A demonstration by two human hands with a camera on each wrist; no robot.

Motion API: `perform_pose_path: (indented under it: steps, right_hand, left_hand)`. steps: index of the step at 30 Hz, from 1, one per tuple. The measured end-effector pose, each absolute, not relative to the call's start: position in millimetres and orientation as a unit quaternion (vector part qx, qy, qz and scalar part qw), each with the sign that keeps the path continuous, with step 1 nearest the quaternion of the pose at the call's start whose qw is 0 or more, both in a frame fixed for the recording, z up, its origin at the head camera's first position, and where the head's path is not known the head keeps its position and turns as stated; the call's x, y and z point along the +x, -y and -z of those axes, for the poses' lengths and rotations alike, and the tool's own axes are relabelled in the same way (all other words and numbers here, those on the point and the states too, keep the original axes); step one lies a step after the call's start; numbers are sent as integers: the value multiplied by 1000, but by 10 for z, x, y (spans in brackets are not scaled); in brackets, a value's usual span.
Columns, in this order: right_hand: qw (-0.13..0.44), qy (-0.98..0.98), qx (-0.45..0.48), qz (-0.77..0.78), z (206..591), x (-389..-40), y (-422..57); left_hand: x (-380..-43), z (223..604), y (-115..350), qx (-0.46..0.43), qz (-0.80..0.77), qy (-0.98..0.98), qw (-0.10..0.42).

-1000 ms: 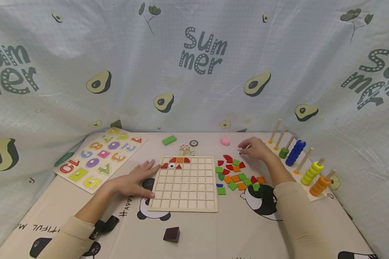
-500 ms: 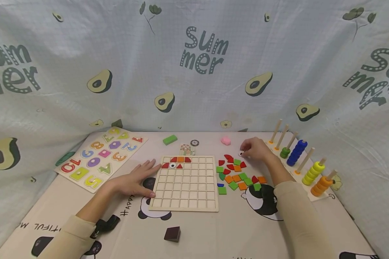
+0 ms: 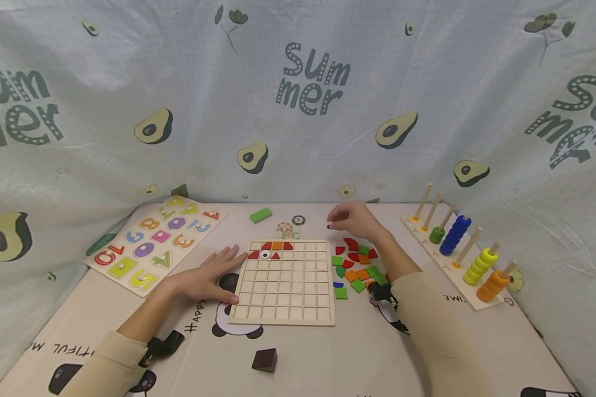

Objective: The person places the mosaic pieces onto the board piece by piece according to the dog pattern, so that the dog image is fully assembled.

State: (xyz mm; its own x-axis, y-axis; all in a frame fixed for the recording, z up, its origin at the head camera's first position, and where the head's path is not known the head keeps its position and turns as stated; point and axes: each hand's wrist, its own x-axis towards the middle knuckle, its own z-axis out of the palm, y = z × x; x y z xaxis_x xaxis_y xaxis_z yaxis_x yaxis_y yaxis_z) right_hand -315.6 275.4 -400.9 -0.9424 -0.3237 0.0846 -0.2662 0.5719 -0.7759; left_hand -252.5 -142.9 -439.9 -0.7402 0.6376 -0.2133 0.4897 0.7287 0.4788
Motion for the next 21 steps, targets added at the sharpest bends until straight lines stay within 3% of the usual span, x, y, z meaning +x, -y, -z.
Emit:
perform_pose_path:
  steps: [11,21]
  right_hand:
    - [72,-874,-256,407,4054,-3120,-1960]
    - [95,-901,-275,323,4127,-3031,-1676]
  left_hand:
    - [-2506,4375,1428,316,-205,-908,181]
    - [-2492,4375,1426,317,-208,-907,183]
